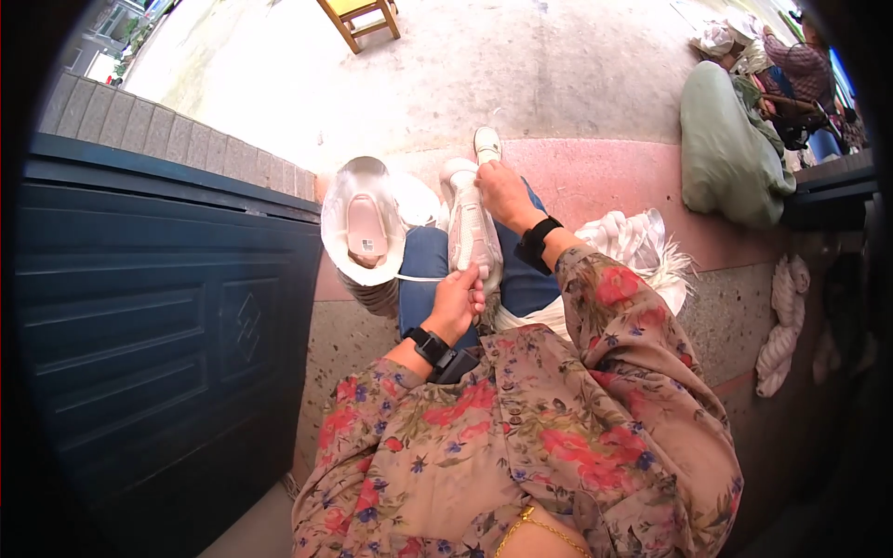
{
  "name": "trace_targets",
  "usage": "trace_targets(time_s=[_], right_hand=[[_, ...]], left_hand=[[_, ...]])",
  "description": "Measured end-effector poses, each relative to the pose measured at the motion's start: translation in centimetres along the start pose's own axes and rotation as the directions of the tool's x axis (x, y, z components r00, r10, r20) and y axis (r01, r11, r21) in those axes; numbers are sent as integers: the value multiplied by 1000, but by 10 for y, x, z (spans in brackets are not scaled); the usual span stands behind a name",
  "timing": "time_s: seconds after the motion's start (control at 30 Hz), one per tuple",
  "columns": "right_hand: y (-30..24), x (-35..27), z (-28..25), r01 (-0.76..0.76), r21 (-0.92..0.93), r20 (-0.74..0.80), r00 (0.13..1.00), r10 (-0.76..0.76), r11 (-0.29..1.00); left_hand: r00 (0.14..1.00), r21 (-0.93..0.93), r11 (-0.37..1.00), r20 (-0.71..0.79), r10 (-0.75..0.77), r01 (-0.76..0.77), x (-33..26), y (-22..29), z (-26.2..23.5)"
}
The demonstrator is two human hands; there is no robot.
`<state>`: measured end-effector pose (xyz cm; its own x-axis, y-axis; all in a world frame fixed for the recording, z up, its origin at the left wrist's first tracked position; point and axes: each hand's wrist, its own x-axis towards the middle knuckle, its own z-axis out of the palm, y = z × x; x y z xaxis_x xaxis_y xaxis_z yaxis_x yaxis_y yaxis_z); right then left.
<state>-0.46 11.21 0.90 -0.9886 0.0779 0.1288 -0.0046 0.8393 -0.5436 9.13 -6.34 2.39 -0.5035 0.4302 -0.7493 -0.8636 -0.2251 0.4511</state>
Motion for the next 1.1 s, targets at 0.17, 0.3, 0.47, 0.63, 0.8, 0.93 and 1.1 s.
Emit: trace_targets(time_s=[0.17, 0.3, 0.47, 0.63, 0.8, 0.93, 1.1], right_hand=[[-10, 1, -1, 98, -154, -87, 990, -112, 983], [-2, 3, 3, -181, 58, 52, 983, 178, 982], [23, -34, -18, -83, 297, -103, 988, 118, 951], [23, -121, -76, -89, 363, 97, 994, 57, 927], [22, -191, -101, -61, 312, 191, 982, 0, 948], [15, -211, -105, -121, 300, 201, 978, 61, 946], [15, -212, -90, -48, 180, 100, 995, 30, 982]], left_hand=[[1000, 18, 1000, 12, -8, 8, -1, 0, 1], [998, 6, 998, -16, -57, 57, -5, 6, 4], [988, 90, 985, 19, -152, 150, -27, 23, -15], [996, 252, 965, 36, -80, 68, -46, 44, -32], [996, 555, 832, 87, -30, -24, -31, 29, -11], [734, 739, -78, 674, 87, -669, -8, -2, 9], [725, 721, -145, 688, 33, -678, 4, -18, 28]])
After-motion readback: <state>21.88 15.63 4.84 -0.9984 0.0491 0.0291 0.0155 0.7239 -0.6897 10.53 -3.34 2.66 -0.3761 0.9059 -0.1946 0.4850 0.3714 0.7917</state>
